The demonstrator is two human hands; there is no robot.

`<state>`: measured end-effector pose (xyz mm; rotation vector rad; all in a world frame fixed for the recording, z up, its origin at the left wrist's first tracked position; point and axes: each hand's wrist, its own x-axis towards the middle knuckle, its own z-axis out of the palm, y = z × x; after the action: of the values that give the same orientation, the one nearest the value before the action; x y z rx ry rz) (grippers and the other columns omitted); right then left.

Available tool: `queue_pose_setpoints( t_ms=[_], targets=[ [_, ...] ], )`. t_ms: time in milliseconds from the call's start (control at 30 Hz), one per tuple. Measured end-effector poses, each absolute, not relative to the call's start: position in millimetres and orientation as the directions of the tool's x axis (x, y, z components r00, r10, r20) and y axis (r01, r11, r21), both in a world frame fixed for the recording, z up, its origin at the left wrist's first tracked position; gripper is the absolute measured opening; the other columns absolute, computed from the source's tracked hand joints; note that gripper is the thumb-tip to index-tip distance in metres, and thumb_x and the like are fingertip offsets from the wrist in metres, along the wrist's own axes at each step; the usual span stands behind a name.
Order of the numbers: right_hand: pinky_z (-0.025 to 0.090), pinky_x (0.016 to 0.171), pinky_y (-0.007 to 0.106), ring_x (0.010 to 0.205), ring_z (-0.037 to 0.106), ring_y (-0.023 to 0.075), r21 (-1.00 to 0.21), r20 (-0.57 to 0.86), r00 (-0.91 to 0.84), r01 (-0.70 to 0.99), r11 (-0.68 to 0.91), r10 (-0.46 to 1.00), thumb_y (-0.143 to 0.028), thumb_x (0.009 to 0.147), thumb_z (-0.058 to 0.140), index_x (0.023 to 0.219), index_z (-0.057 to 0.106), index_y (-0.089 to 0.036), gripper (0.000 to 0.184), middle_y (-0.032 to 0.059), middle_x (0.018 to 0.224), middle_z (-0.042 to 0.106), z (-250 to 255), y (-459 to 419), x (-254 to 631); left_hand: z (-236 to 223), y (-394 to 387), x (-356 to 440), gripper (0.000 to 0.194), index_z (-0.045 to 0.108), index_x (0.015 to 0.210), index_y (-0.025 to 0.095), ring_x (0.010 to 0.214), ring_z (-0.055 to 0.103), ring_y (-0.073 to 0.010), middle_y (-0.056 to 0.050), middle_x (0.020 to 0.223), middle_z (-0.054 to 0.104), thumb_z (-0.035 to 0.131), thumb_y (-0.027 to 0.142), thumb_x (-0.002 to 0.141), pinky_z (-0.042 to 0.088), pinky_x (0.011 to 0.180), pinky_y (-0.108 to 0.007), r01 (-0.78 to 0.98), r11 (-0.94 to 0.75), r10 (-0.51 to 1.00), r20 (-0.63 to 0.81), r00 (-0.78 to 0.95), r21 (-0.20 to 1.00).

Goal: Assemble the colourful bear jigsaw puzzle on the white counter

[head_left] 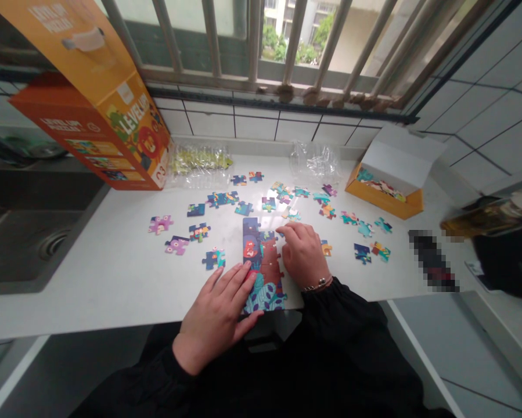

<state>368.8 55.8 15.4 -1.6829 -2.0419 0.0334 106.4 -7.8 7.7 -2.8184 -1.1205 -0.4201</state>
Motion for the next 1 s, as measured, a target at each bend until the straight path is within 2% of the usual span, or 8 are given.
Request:
queue_pose_setpoints(
  t_ms=[267, 533, 767, 833, 933, 1000],
  targets=[
    [0.042, 0.092, 0.042, 0.115, 0.059, 0.0288, -0.286, 0.289, -0.098, 0.941, 0.184, 0.952, -0.009, 0.099, 0.059, 0.109, 0.08, -0.026, 0.028, 0.0085, 0.121, 0.075, 10.7, 58.0, 369.9, 7.9, -7.6, 107.0, 0.066, 0.053, 0.161, 0.015, 0.148, 0.062, -0.0354, -0.018, 0.168, 0.057, 0.061, 0.053, 0.107, 0.047, 0.124, -0.059, 0.687, -0.726, 0.67, 0.27, 0.692, 0.039],
    [0.039, 0.082, 0.042, 0.105, 0.058, 0.03, -0.267, 0.297, 0.051, 0.963, 0.032, 0.953, -0.01, 0.095, 0.062, 0.106, 0.076, -0.023, 0.023, 0.0104, 0.114, 0.074, 10.2, 57.4, 369.0, 8.9, -7.6, 106.8, 0.066, 0.053, 0.161, 0.015, 0.149, 0.06, -0.035, -0.018, 0.169, 0.056, 0.062, 0.053, 0.107, 0.046, 0.124, -0.058, 0.687, -0.726, 0.668, 0.276, 0.691, 0.036],
    [0.039, 0.083, 0.043, 0.105, 0.057, 0.0307, -0.293, 0.344, 0.085, 0.956, 0.021, 0.935, -0.012, 0.096, 0.061, 0.104, 0.074, -0.023, 0.019, 0.0112, 0.112, 0.074, 8.4, 58.2, 370.4, 6.7, -8.3, 104.4, 0.07, 0.049, 0.164, 0.018, 0.15, 0.057, -0.0363, -0.017, 0.17, 0.055, 0.063, 0.056, 0.107, 0.043, 0.126, -0.058, 0.688, -0.721, 0.678, 0.291, 0.675, 0.083],
    [0.039, 0.083, 0.043, 0.105, 0.057, 0.0306, -0.31, 0.354, 0.1, 0.951, 0.016, 0.93, -0.012, 0.096, 0.059, 0.105, 0.074, -0.023, 0.02, 0.0111, 0.112, 0.074, 8.1, 59.1, 371.3, 14.1, -6.4, 102.7, 0.076, 0.044, 0.168, 0.018, 0.146, 0.059, -0.0362, -0.018, 0.164, 0.06, 0.063, 0.059, 0.107, 0.045, 0.123, -0.056, 0.669, -0.729, 0.674, 0.324, 0.664, 0.147],
    [0.039, 0.084, 0.043, 0.103, 0.057, 0.0305, -0.329, 0.367, 0.105, 0.944, 0.023, 0.924, -0.012, 0.096, 0.057, 0.107, 0.074, -0.022, 0.022, 0.0117, 0.11, 0.074, 8.7, 60.3, 372.3, 36.6, -8.8, 97.3, 0.08, 0.03, 0.174, 0.019, 0.13, 0.066, -0.0315, -0.017, 0.143, 0.07, 0.056, 0.059, 0.11, 0.054, 0.111, -0.048, 0.58, -0.773, 0.629, 0.427, 0.65, 0.256],
    [0.04, 0.084, 0.043, 0.103, 0.057, 0.0307, -0.338, 0.374, 0.105, 0.941, 0.029, 0.922, -0.012, 0.095, 0.057, 0.109, 0.073, -0.022, 0.023, 0.0121, 0.11, 0.073, 9.2, 60.9, 372.8, 50.8, -21.0, 88.3, 0.079, 0.024, 0.177, 0.027, 0.122, 0.068, -0.0302, -0.013, 0.135, 0.072, 0.059, 0.052, 0.111, 0.055, 0.108, -0.049, 0.555, -0.796, 0.592, 0.497, 0.634, 0.24]
  ],
)
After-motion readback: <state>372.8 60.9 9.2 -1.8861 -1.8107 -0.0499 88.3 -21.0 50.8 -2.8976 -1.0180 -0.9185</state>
